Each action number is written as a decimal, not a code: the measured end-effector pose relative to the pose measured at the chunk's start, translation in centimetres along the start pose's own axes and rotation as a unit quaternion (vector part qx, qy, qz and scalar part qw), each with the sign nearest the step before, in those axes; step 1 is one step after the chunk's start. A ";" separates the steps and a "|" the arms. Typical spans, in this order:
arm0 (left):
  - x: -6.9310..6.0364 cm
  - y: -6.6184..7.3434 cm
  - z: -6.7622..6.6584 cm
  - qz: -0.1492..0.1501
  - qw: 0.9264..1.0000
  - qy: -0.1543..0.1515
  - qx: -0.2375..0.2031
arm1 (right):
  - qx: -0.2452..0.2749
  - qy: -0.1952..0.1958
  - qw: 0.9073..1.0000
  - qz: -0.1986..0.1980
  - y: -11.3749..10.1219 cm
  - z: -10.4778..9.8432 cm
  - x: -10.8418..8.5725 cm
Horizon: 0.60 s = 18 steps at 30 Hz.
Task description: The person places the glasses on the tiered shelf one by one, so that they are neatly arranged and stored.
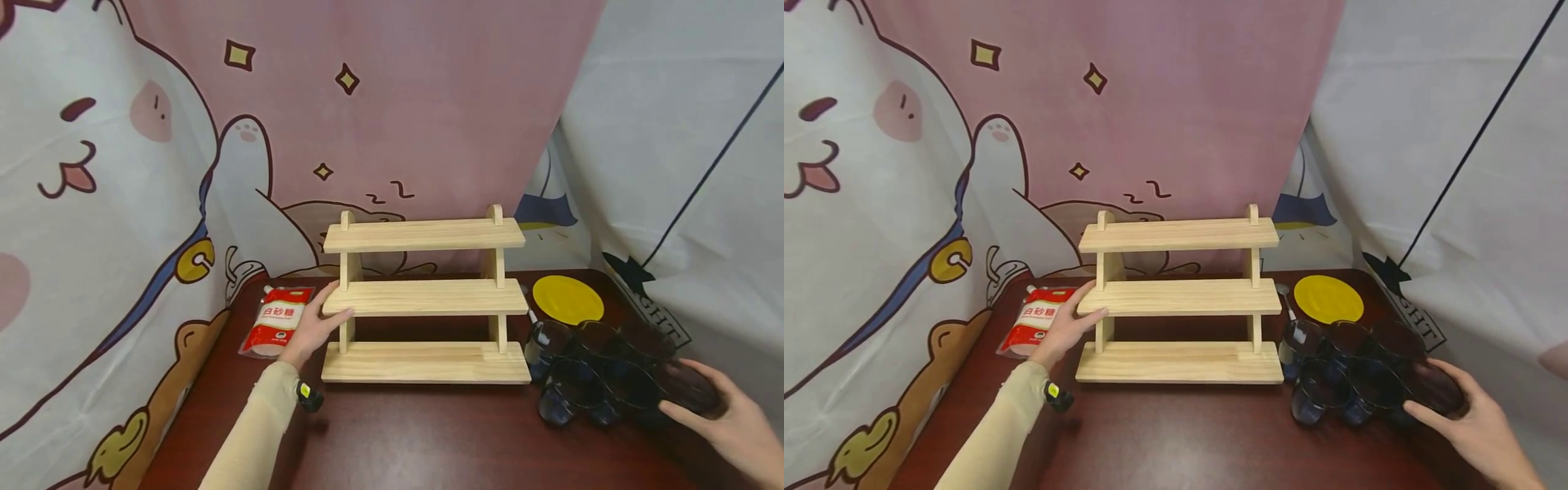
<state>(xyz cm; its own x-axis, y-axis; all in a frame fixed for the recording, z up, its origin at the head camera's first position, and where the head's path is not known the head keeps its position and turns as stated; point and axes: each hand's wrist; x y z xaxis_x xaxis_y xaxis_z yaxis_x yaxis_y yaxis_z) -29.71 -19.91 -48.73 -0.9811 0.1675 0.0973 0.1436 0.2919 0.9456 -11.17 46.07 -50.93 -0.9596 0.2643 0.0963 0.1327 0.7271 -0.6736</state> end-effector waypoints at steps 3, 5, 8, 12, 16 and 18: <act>-0.1 0.0 0.2 0.003 1.000 0.006 -0.015 | 0.006 0.012 1.000 0.008 0.0 0.2 -0.2; 0.0 -0.1 0.2 0.004 1.000 0.010 -0.017 | 0.014 0.022 0.999 0.020 0.1 0.2 -0.3; 0.0 -0.3 0.3 -0.002 1.000 0.017 -0.017 | 0.019 0.050 0.998 0.041 0.1 0.4 -0.5; 0.2 -0.5 0.3 -0.003 1.000 0.021 -0.015 | 0.077 0.113 0.990 0.024 0.2 0.1 -0.8; 0.2 -0.6 0.4 -0.002 1.000 0.028 -0.013 | 0.164 0.151 0.974 -0.048 -0.6 -0.8 -1.2; 0.2 -0.5 0.5 -0.002 0.999 0.033 -0.012 | 0.156 0.155 0.974 -0.055 -1.5 -1.7 -1.2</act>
<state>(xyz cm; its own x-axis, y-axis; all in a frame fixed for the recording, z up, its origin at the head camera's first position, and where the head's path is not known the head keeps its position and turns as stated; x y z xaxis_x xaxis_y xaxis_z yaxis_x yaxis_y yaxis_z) -29.93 -19.61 -49.36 -0.9882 0.1045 0.1123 0.1369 0.2706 0.9529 -9.79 45.71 -48.83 -0.8360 0.4093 0.3655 -0.0961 0.5465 -0.8319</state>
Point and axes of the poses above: each hand's wrist, its own x-axis towards the middle knuckle, its own z-axis out of the palm, y = z × x, and after that the axes turned 2 degrees about -y, right-handed
